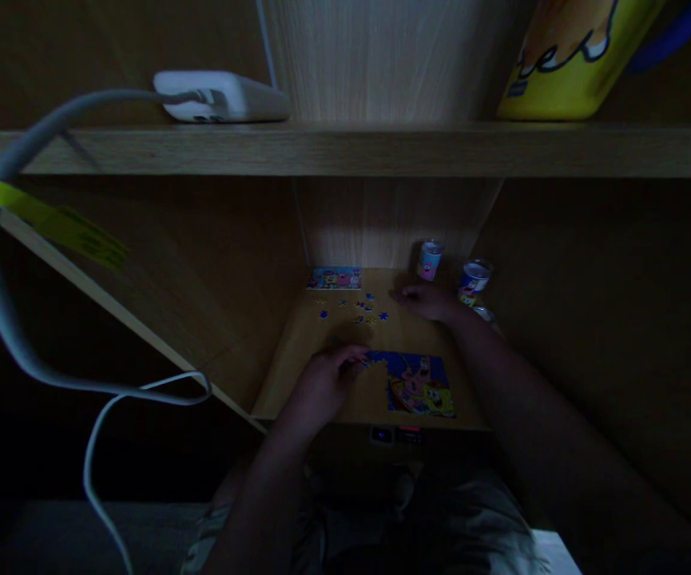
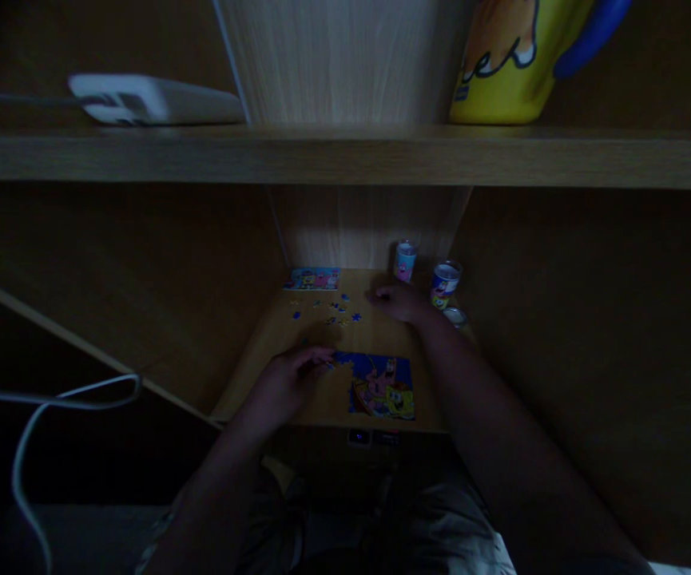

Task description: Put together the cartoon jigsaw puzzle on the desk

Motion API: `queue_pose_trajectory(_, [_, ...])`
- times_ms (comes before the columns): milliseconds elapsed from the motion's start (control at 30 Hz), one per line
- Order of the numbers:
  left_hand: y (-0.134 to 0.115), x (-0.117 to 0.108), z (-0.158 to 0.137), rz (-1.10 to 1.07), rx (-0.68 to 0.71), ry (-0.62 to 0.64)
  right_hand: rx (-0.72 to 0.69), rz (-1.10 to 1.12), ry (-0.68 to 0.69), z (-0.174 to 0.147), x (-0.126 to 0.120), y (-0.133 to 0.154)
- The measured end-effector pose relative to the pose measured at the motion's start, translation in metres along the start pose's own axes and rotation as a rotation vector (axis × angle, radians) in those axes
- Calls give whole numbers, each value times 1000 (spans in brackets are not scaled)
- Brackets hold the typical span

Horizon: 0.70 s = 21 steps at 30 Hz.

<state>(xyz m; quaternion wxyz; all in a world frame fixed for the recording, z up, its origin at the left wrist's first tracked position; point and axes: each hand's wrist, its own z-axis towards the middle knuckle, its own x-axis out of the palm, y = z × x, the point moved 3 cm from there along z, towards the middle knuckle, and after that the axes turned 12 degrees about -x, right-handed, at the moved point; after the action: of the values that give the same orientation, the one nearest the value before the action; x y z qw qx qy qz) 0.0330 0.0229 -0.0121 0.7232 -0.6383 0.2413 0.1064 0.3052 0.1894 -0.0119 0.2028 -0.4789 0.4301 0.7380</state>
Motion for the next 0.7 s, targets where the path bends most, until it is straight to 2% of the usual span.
queue_pose_trajectory(367, [-12, -2, -7, 104, 9, 26, 13, 1, 4, 0, 1, 0])
queue_pose_trajectory(433, [-11, -5, -8, 169, 4, -40, 13, 3, 9, 0, 0, 1])
queue_pose_trajectory(567, [0, -29, -7, 352, -76, -301, 33, 14, 10, -1, -1, 4])
queue_pose_trajectory(700, [14, -58, -10, 418, -161, -396, 30, 20, 18, -1, -1, 4])
